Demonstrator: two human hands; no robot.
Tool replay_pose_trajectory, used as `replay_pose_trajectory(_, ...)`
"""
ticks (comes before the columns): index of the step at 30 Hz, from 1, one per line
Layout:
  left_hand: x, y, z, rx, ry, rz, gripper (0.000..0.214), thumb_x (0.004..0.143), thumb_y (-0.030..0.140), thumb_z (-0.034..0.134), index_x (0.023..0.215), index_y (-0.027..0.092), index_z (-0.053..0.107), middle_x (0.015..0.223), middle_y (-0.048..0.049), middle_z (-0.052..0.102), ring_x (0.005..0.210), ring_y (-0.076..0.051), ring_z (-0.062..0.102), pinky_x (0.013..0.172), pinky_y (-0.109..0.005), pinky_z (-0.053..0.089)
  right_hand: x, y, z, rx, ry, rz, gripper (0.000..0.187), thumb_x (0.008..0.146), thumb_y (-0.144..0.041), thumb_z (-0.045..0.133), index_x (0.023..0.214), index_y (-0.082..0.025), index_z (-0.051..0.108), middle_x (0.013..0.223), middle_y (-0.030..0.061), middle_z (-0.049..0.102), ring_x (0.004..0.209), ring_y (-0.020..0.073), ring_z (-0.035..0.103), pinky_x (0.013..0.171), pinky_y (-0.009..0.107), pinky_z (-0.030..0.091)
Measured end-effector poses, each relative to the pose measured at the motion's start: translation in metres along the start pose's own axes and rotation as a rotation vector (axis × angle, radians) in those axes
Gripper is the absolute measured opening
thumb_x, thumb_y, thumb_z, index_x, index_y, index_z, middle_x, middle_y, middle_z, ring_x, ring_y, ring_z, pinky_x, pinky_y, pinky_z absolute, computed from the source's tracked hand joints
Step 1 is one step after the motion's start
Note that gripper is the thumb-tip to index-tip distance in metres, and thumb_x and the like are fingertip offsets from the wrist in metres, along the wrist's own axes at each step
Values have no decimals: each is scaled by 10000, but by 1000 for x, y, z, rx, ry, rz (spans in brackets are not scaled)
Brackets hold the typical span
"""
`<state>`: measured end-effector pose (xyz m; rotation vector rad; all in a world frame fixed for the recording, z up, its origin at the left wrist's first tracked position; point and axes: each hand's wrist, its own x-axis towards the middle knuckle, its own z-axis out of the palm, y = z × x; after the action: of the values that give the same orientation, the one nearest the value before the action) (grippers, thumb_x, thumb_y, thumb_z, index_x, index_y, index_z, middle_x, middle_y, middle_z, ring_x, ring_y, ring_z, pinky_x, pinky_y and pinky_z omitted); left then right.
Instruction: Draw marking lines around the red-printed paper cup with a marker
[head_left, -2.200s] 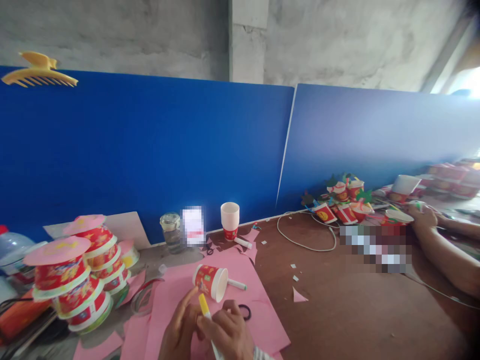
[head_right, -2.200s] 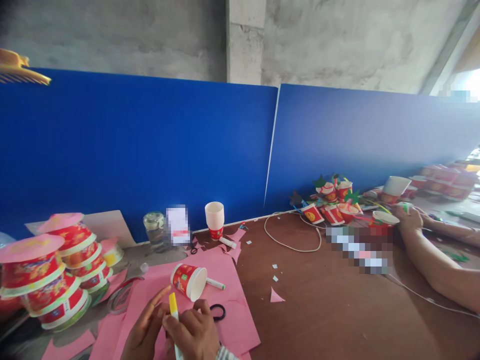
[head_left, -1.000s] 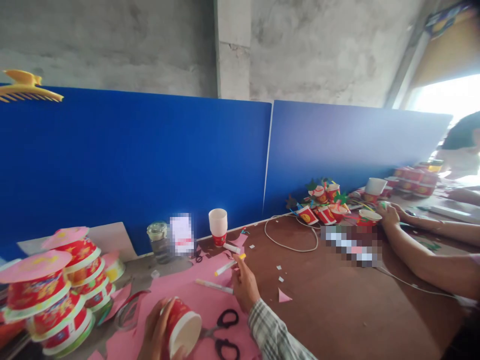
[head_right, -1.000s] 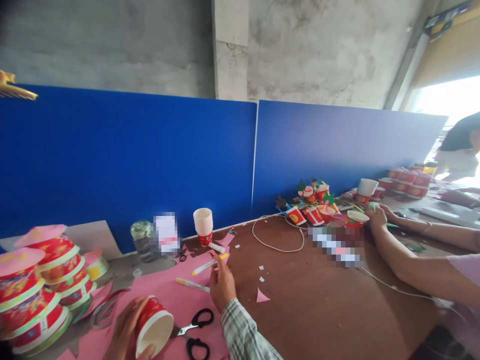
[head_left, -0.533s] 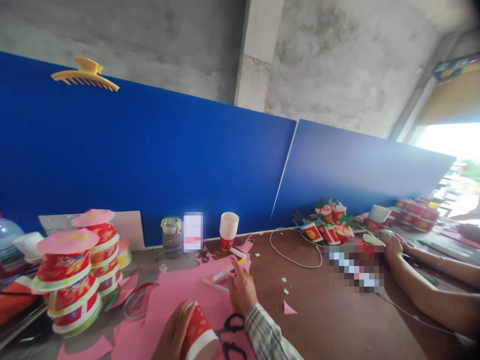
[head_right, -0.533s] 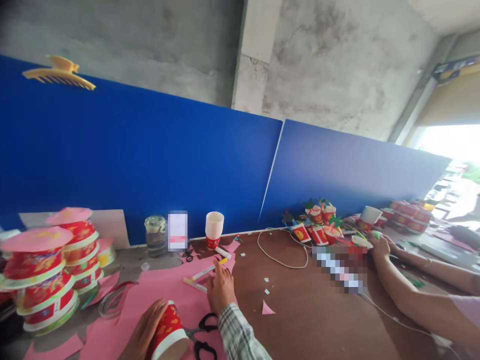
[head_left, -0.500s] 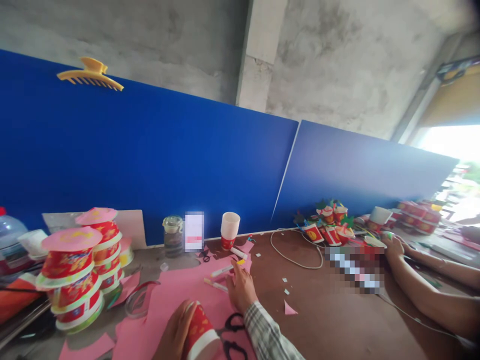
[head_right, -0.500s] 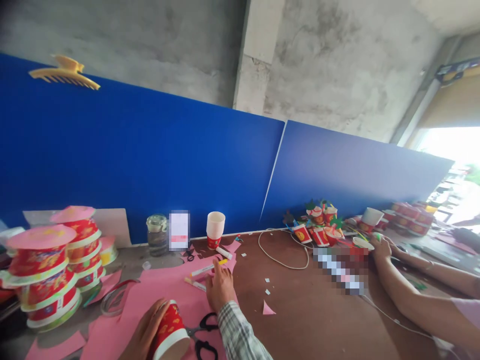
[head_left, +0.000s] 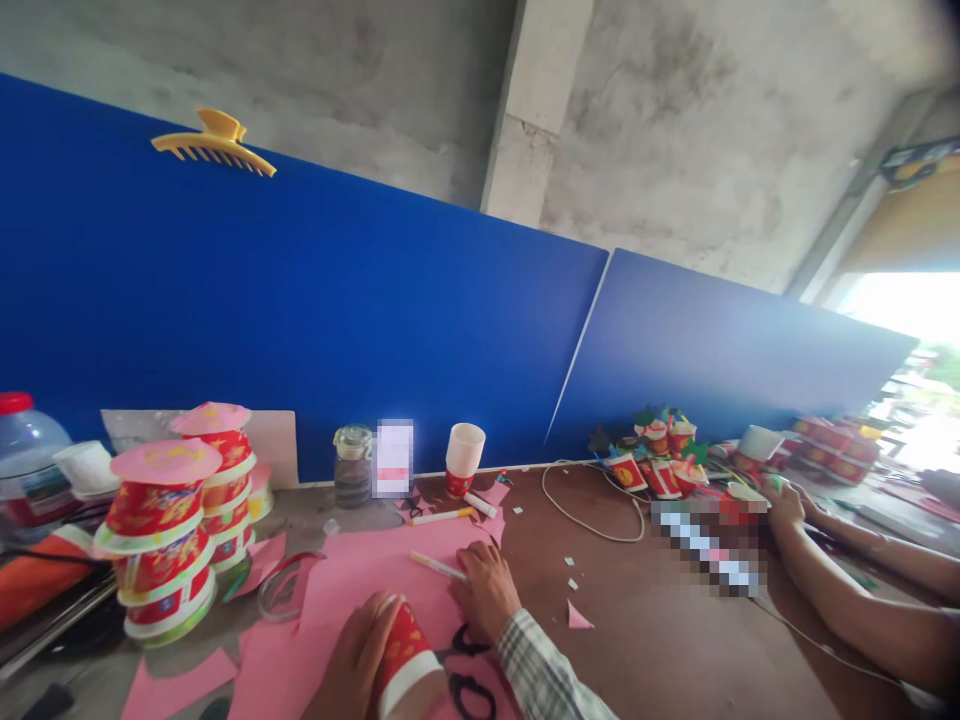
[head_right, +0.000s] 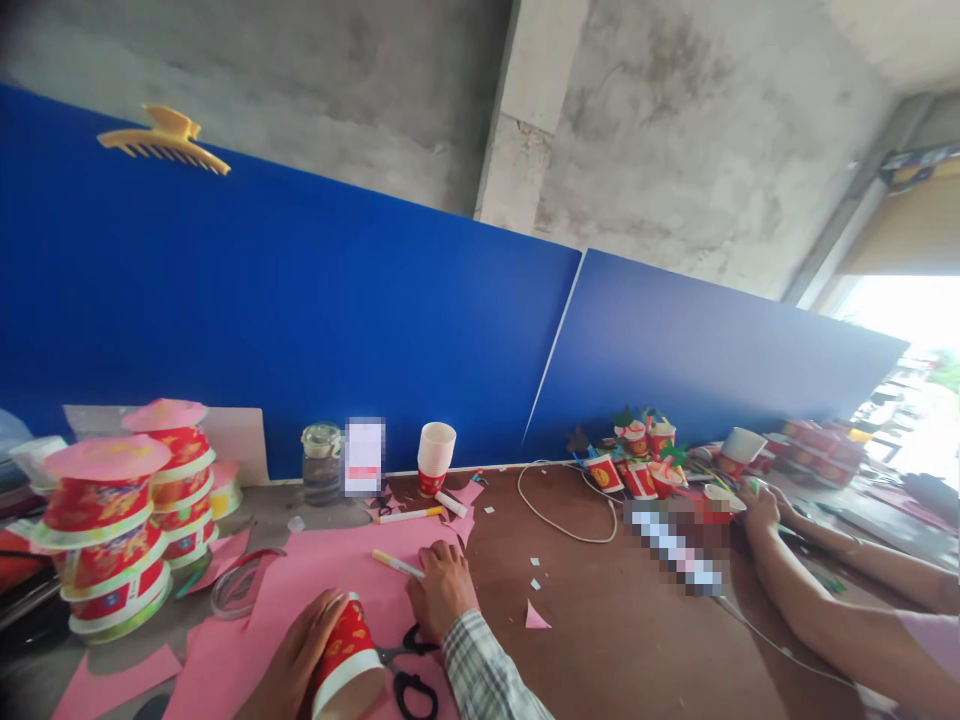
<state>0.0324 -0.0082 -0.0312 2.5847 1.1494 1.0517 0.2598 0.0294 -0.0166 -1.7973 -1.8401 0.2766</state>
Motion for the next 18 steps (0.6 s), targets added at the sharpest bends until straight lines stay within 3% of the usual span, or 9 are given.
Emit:
replay_pose_trajectory(4, 0, 2, -4, -32, -8, -10, 1009, 441, 598, 618, 1229, 273, 80, 1266, -57, 322, 1125, -311, 285, 879, -453, 358, -5, -6, -1, 92, 26, -34, 56, 616, -216, 618, 657, -211, 656, 817, 61, 612, 856, 279, 507, 767, 343, 351)
replay_pose_trajectory(8, 0, 6, -6, -93, -26, -92, 1027, 428, 583, 638, 1229, 287, 67, 1273, -47, 313, 1132, -305, 272, 893, -444, 345, -3, -8, -6, 253, 101, -32, 49, 611, -164, 595, 626, -202, 622, 711, 34, 603, 750, 249, 529, 736, 344, 357)
replay_pose_trajectory(12, -1, 8, -5, -143, 10, -221, 1074, 371, 567, 675, 1227, 293, 87, 1263, -44, 331, 1120, -300, 304, 877, -424, 374, -7, -13, -19, 475, 171, 10, 97, 693, -209, 509, 739, -198, 594, 569, -9, 556, 546, 184, 521, 575, 285, 404)
replay_pose_trajectory(16, -1, 7, -7, -205, -37, -230, 1071, 390, 523, 696, 1230, 284, 75, 1273, -64, 307, 1112, -307, 318, 879, -431, 369, -15, -26, -35, 733, 148, 40, 333, 763, -295, 411, 1074, -195, 474, 455, -55, 497, 393, 149, 459, 406, 221, 381)
replay_pose_trajectory(18, 0, 7, -10, -224, -62, -215, 1065, 402, 513, 698, 1231, 282, 69, 1277, -67, 297, 1113, -309, 315, 886, -438, 356, -19, -34, -39, 1078, 107, 90, 387, 717, -336, 497, 1081, -204, 479, 457, -58, 495, 402, 144, 451, 431, 231, 396)
